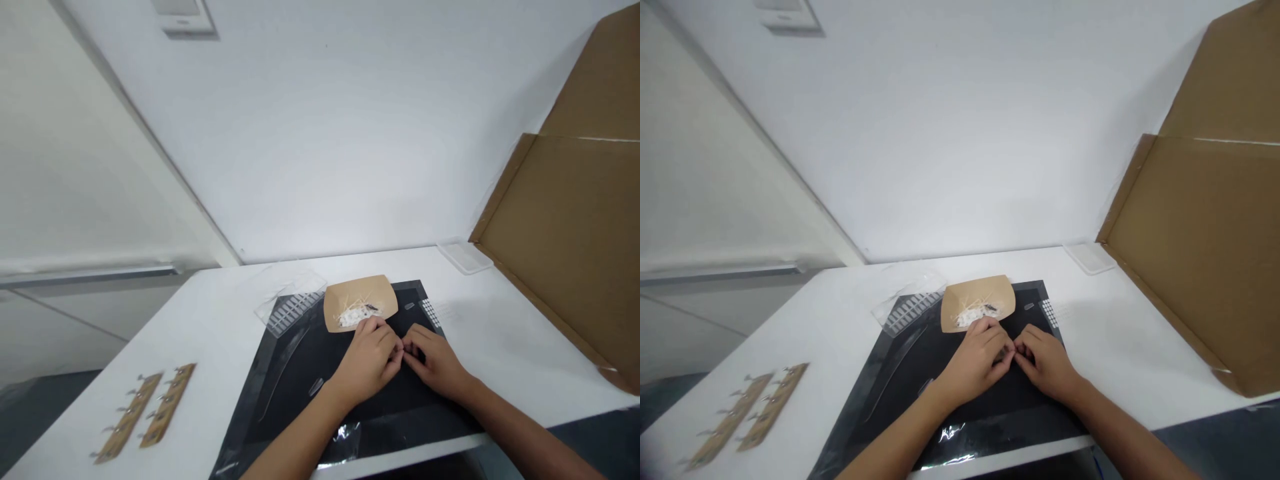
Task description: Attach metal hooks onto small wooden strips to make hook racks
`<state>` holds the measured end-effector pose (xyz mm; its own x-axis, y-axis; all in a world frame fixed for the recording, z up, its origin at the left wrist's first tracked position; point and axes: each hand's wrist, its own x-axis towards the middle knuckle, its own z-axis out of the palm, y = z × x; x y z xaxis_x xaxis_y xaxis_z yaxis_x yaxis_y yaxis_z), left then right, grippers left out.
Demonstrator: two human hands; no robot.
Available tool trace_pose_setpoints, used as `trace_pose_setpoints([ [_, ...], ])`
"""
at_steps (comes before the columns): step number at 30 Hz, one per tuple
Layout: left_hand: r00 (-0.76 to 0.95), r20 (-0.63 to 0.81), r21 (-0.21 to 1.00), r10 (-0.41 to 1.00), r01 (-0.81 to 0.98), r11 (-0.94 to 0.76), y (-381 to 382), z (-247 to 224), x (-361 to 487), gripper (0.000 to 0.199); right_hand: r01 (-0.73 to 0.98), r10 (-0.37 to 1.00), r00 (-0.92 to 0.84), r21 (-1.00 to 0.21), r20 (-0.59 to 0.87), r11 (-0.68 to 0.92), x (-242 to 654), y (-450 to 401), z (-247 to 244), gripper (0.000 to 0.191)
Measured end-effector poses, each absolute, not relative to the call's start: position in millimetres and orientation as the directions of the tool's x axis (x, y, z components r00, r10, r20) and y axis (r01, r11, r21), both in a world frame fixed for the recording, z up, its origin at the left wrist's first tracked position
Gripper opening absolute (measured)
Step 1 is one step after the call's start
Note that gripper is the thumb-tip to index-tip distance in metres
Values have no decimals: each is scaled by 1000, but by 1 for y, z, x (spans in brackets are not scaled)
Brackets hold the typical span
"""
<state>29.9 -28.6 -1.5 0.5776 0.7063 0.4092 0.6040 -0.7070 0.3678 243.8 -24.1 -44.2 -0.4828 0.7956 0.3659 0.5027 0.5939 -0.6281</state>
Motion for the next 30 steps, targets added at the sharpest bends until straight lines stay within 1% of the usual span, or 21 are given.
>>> trace_pose_setpoints([
  [6,555,444,420,704,565,-710,-30,0,29,5,468,759,-479,-603,442,646,245,-25,-40,13],
  [11,546,466,443,696,537,-718,-31,-1,29,6,460,759,-484,-612,435,643,245,-26,-40,10],
  [17,509,539,445,671,505,-740,-31,-2,29,6,425,761,-479,-643,437,637,244,-24,-41,8],
  [22,425,595,510,682,456,-729,-30,0,29,9,411,759,-491,-655,426,634,244,-20,-33,6],
  [25,346,642,550,685,416,-725,-29,1,29,7,392,733,-525,-642,432,659,243,-13,-19,6],
  [28,257,675,569,692,417,-709,-28,1,28,5,357,692,-570,-624,444,695,239,-5,-7,6],
  [30,218,671,586,709,430,-687,-27,2,27,4,339,677,-580,-622,453,706,235,0,-5,6],
])
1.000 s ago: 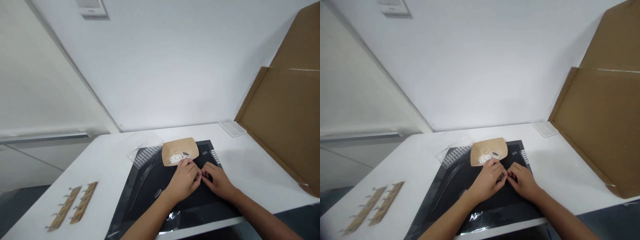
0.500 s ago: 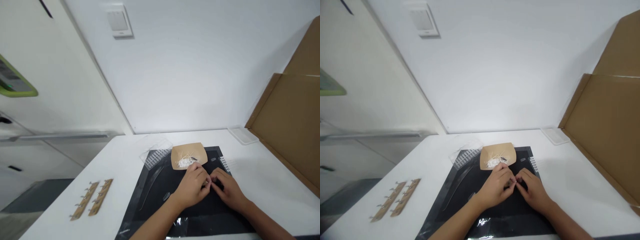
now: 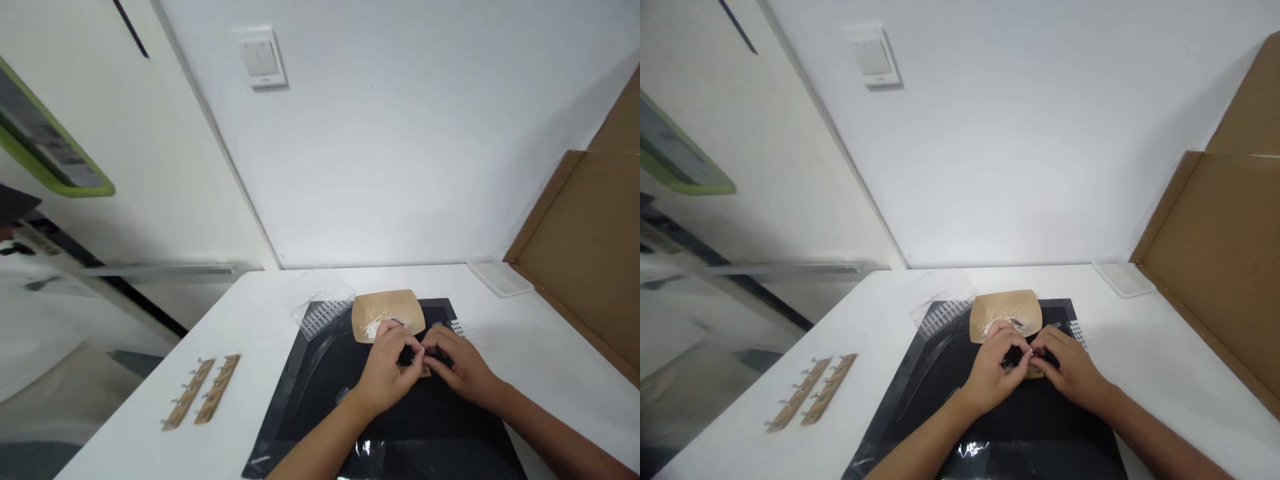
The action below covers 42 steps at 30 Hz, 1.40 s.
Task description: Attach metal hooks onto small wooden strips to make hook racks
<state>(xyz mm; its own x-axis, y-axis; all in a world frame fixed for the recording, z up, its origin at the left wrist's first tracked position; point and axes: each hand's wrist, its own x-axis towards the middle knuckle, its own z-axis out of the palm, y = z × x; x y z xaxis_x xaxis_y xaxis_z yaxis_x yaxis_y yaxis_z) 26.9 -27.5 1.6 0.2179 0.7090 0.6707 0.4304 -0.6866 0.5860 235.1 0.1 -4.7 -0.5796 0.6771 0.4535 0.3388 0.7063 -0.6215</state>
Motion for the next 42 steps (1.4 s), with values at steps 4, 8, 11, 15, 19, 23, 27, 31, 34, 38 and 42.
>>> trace_pose_setpoints([
  [4,186,648,620,739,435,-653,-25,1,25,9,334,699,-545,-645,463,687,228,5,-15,11],
  [8,209,625,625,752,442,-643,-24,-1,23,11,313,719,-530,-683,451,659,228,4,-28,13],
  [11,243,623,613,744,439,-657,-23,-1,21,9,265,707,-548,-708,448,654,229,0,-28,20],
  [15,304,639,571,706,427,-701,-21,4,18,8,222,714,-555,-751,426,622,231,-5,-21,26],
  [19,324,670,524,668,431,-735,-21,9,18,7,216,744,-570,-810,348,545,233,-11,-17,35],
  [23,354,689,492,633,412,-767,-22,11,19,8,208,761,-579,-849,293,485,233,-15,-13,38],
  [27,372,679,484,633,421,-767,-24,10,20,9,187,744,-587,-840,321,510,233,-16,-11,37],
  [31,380,703,469,601,386,-794,-24,11,20,10,171,707,-594,-799,383,577,232,-13,-16,34],
  [34,390,712,460,584,370,-807,-24,13,19,14,167,701,-594,-791,396,588,231,-12,-20,31],
  [38,402,717,442,569,368,-818,-24,14,17,18,176,698,-587,-777,409,604,230,-11,-22,30],
  [42,395,721,430,570,389,-814,-23,16,18,18,224,708,-571,-751,415,621,230,-11,-23,28],
])
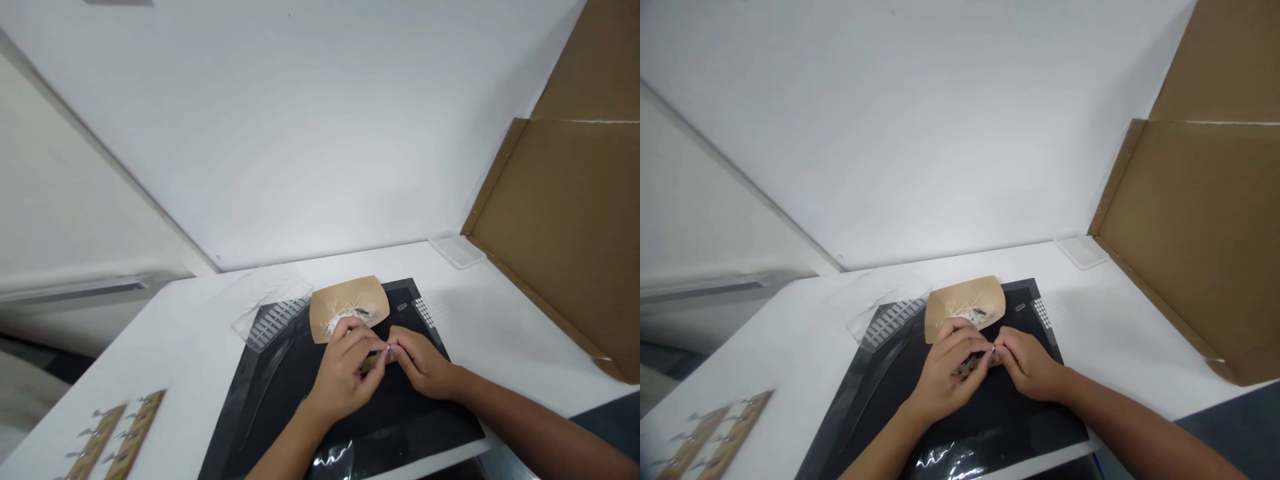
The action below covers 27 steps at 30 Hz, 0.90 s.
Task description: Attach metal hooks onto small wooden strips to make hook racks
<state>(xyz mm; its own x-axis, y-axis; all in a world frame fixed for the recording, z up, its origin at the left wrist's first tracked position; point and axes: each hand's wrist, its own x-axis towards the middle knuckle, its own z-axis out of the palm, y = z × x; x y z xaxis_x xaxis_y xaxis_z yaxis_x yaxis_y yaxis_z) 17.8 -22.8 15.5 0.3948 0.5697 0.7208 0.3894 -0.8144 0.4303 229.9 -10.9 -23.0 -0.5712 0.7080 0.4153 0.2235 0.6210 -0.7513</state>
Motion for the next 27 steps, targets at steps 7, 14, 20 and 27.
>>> trace_pose_setpoints([
  [7,395,714,422,578,416,-805,-24,19,18,14,268,707,-574,-720,414,640,229,-10,-23,26],
  [14,400,707,409,584,442,-798,-23,15,18,14,289,701,-592,-707,398,646,228,-10,-24,23],
  [20,356,713,424,604,466,-777,-23,13,20,15,295,697,-602,-704,389,647,227,-10,-25,22],
  [27,324,677,502,660,452,-737,-22,14,21,16,275,696,-612,-725,375,632,227,-11,-25,25],
])
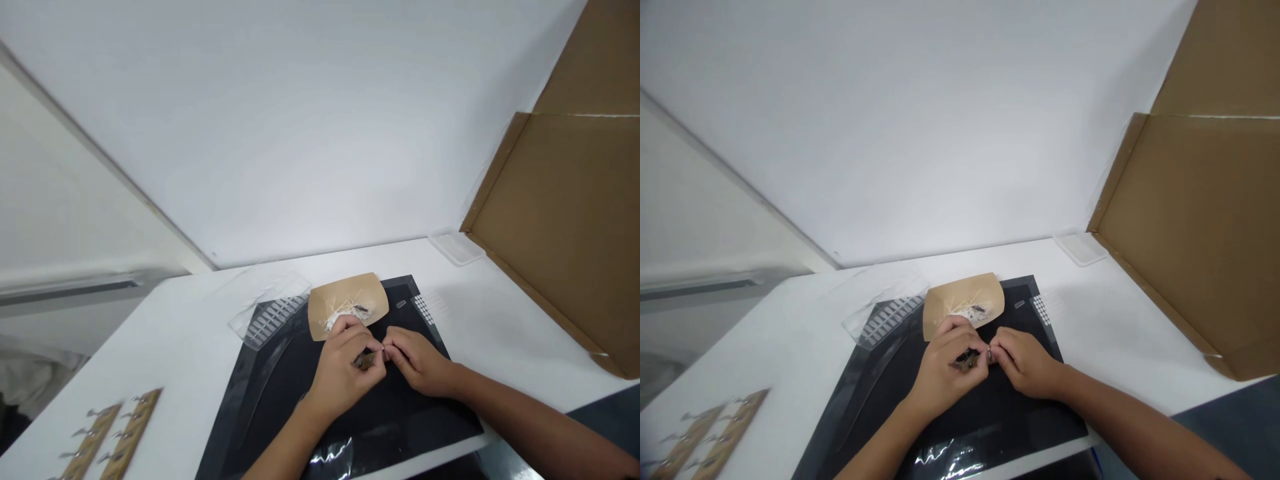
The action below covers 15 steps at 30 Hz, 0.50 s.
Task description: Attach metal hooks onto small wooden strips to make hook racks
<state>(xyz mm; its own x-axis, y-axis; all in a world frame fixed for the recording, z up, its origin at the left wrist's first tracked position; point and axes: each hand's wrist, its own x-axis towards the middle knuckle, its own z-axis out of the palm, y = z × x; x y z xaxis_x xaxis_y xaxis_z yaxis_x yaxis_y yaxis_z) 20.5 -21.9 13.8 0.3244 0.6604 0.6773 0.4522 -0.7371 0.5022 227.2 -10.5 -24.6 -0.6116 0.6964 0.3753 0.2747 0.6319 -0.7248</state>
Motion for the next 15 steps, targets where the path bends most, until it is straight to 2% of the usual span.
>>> trace_pose_setpoints([
  [9,304,559,658,771,404,-636,-23,19,19,15,222,711,-607,-783,356,581,228,-11,-23,34],
  [15,339,549,659,764,387,-645,-22,21,17,14,204,746,-589,-837,309,507,227,-13,-18,38],
])
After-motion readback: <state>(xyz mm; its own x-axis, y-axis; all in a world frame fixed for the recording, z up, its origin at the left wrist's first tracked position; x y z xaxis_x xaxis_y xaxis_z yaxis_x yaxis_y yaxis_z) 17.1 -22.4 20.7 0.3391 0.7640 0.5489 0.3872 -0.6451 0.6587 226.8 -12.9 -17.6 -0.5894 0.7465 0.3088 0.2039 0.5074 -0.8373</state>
